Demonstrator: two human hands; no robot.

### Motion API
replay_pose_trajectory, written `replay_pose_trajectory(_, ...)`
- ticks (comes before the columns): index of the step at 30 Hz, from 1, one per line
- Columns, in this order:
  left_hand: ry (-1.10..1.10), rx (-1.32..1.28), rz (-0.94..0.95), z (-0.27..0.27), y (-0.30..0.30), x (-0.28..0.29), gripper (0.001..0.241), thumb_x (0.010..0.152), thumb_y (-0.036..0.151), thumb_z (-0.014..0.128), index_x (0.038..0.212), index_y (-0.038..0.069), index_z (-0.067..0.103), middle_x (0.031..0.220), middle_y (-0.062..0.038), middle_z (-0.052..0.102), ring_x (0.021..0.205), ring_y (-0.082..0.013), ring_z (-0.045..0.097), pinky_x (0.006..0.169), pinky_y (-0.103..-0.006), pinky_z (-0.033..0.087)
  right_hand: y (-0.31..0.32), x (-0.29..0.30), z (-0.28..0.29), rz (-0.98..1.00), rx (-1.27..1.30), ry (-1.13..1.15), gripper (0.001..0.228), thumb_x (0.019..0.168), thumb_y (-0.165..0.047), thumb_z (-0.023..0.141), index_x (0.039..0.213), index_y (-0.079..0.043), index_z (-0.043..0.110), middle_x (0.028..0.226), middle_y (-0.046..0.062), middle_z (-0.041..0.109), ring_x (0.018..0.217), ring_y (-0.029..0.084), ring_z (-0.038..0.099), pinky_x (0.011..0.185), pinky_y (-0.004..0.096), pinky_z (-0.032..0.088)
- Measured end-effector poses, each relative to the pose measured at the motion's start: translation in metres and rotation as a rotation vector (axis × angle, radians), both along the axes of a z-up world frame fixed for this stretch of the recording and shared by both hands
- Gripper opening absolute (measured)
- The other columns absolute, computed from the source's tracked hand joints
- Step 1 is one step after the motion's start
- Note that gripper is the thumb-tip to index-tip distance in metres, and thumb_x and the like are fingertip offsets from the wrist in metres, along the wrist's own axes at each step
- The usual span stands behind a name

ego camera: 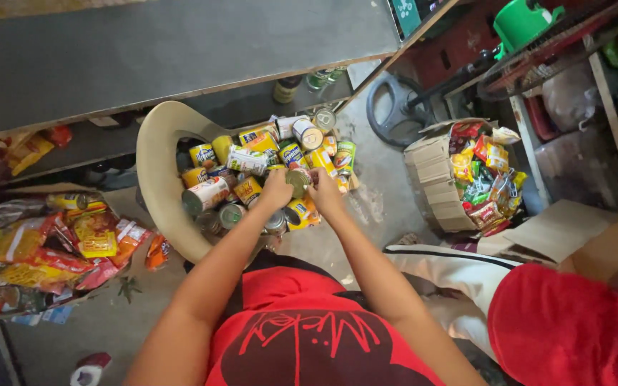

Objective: Stocking and arranging canned goods from a container onto store shelves.

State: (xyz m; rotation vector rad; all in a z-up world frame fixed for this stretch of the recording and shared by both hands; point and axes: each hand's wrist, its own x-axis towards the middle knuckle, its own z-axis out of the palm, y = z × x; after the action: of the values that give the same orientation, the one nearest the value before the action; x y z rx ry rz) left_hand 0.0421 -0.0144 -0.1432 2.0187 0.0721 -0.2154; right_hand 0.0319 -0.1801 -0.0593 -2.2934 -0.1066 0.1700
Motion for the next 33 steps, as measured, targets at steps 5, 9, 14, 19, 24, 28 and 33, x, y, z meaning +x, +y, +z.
replay_pose_trajectory(5,0.075,-0.003,-0.010,0.033,0.017,0.003,0.052,0.080,0.010,0.064,0.131,0.002,0.062,0.133,-0.026,0.059,0.128,-0.0432,0.054,0.110,-0.0452,0.042,0.004,0.014,0.028,0.004,0.013,0.013,0.041,0.081,-0.009,0.075,0.119,-0.002,0.062,0.095,0.015,0.074,0.085,0.025,0.073,0.078,0.037,0.058)
replay_pose_trajectory(9,-0.109,-0.119,-0.022,0.087,0.052,0.001,0.062,0.078,0.007,0.066,0.139,0.002,0.057,0.135,-0.024,0.057,0.130,-0.0408,0.053,0.112,-0.0430,0.041,0.014,0.038,0.061,-0.053,0.190,0.187,0.038,0.086,-0.013,0.072,0.123,-0.005,0.064,0.090,0.012,0.073,0.078,0.020,0.071,0.068,0.035,0.058)
replay_pose_trajectory(14,-0.404,-0.312,-0.094,0.227,0.120,-0.006,0.082,0.076,0.007,0.076,0.150,0.000,0.040,0.143,-0.021,0.048,0.133,-0.0367,0.050,0.110,-0.0398,0.043,0.065,0.058,0.134,-0.101,0.609,0.318,0.033,0.094,-0.012,0.067,0.126,-0.003,0.067,0.087,0.006,0.070,0.073,0.014,0.067,0.065,0.026,0.056)
replay_pose_trajectory(19,-0.560,-0.138,0.061,0.302,0.195,-0.017,0.081,0.079,0.006,0.078,0.152,0.002,0.041,0.144,-0.019,0.052,0.134,-0.0339,0.051,0.111,-0.0408,0.043,0.158,0.056,0.197,0.031,0.817,0.328,0.038,0.096,-0.012,0.062,0.133,-0.003,0.064,0.092,0.006,0.068,0.082,0.013,0.066,0.074,0.026,0.056)
replay_pose_trajectory(24,-0.574,-0.014,0.296,0.344,0.294,-0.025,0.079,0.077,0.009,0.081,0.149,0.006,0.046,0.140,-0.017,0.058,0.122,-0.0332,0.060,0.103,-0.0411,0.048,0.270,0.056,0.235,0.307,0.770,0.187,0.050,0.094,-0.005,0.065,0.143,-0.005,0.055,0.101,0.004,0.067,0.092,0.011,0.066,0.081,0.027,0.055)
replay_pose_trajectory(28,-0.543,-0.102,0.363,0.361,0.371,-0.037,0.073,0.086,0.016,0.075,0.152,0.008,0.044,0.139,-0.016,0.061,0.119,-0.0312,0.066,0.100,-0.0394,0.052,0.363,0.055,0.258,0.424,0.658,-0.005,0.077,0.076,0.003,0.078,0.146,-0.007,0.047,0.110,0.004,0.068,0.094,0.013,0.067,0.083,0.028,0.057)
replay_pose_trajectory(33,-0.801,0.140,0.422,0.390,0.447,-0.054,0.062,0.098,0.020,0.070,0.153,0.004,0.046,0.144,-0.019,0.059,0.131,-0.0345,0.058,0.109,-0.0417,0.046,0.475,0.044,0.311,0.381,0.470,-0.326,0.070,0.076,-0.008,0.087,0.137,-0.005,0.053,0.116,0.005,0.071,0.103,0.015,0.071,0.081,0.029,0.061)
